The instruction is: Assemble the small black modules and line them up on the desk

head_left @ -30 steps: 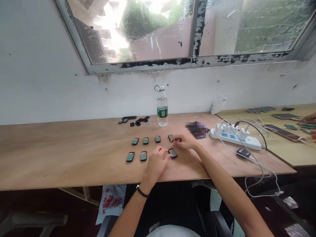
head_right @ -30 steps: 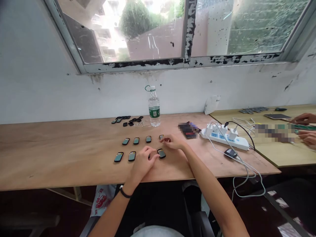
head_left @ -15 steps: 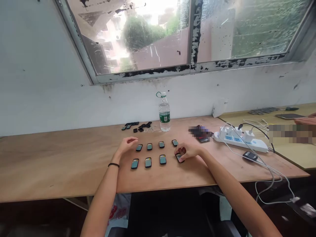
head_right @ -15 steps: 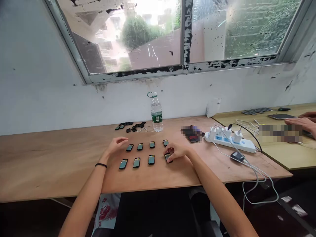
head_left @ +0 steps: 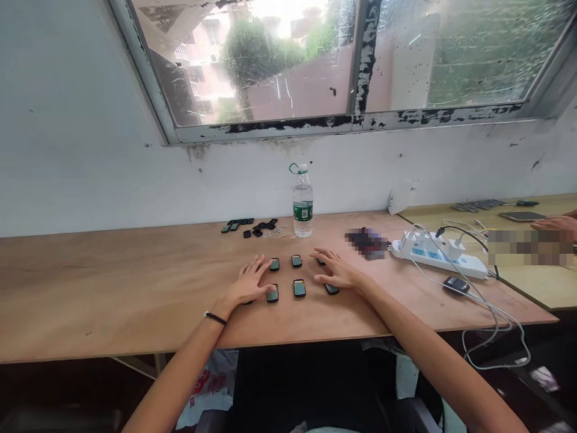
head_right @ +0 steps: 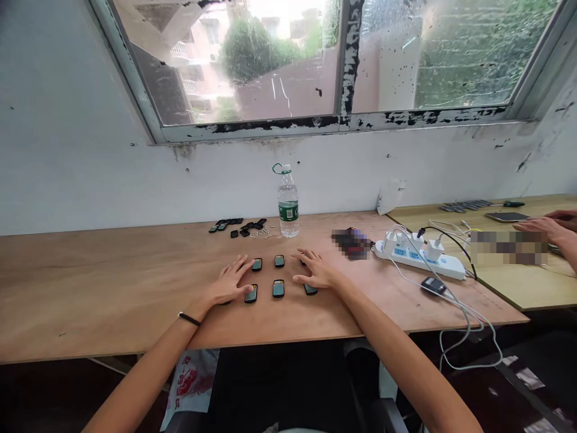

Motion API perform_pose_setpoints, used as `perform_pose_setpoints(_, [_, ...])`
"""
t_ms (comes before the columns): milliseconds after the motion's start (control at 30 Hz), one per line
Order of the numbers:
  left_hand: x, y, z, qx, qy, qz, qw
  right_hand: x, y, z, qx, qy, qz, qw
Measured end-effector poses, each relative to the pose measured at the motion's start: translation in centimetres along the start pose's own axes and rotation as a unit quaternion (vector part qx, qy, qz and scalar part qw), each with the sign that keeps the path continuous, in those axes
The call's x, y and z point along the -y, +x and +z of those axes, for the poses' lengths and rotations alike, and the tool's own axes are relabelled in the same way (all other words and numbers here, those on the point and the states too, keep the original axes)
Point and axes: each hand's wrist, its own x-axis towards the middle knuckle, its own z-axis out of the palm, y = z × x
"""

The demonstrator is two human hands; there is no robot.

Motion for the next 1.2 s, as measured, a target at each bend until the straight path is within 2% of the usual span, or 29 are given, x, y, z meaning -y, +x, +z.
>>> perform_pose_setpoints(200, [-2.3, 1.5, 1.4, 0.001, 0.013, -0.017, 1.0, 0.7, 0.4, 1.0, 0.048, -0.027, -0.003, 0.998])
perform_pose_setpoints(333, [-5.1, 3.3, 2.2, 0.011, 0.008, -0.022, 1.0, 1.0, 0.5, 1.0, 0.054, -0.029, -0.001, 0.998])
perform_pose_setpoints(500, [-9.2, 5.4, 4.1, 0.011, 0.006, -0.011, 1.0, 1.1, 0.4, 0.9, 0.069, -0.026, 0.023, 0.997])
perform_pose_setpoints(633, [-10.8, 6.4, 5.0, 0.006, 0.007, -0.017, 1.0, 0.7, 0.3, 1.0, 0.082, -0.016, 0.028, 0.996])
perform_pose_setpoints(733, [-10.3, 6.4, 4.8, 0.002, -0.009, -0.011, 1.0, 0.0, 0.1, 0.7, 0.063, 0.005, 0.015, 0.998])
perform_pose_setpoints(833, [-8.8, 5.9, 3.9, 0.009, -0.033, 0.008, 0.999, -1.2, -0.1, -0.2, 0.056, 0.034, 0.009, 0.998])
perform_pose_setpoints(1000, [-5.5, 5.4, 1.6, 0.073, -0.072, 0.094, 0.99, -3.0, -0.8, -2.3, 0.126, 0.062, 0.03, 0.99])
perform_pose_setpoints(1100, [-4.0, 6.0, 0.2, 0.116, -0.064, 0.085, 0.988, -3.3, -1.0, -3.1, 0.149, 0.067, 0.048, 0.985])
perform_pose_setpoints(1200, [-3.2, 7.2, -1.2, 0.135, -0.064, 0.085, 0.985, -3.0, -1.1, -3.4, 0.126, 0.085, 0.051, 0.987])
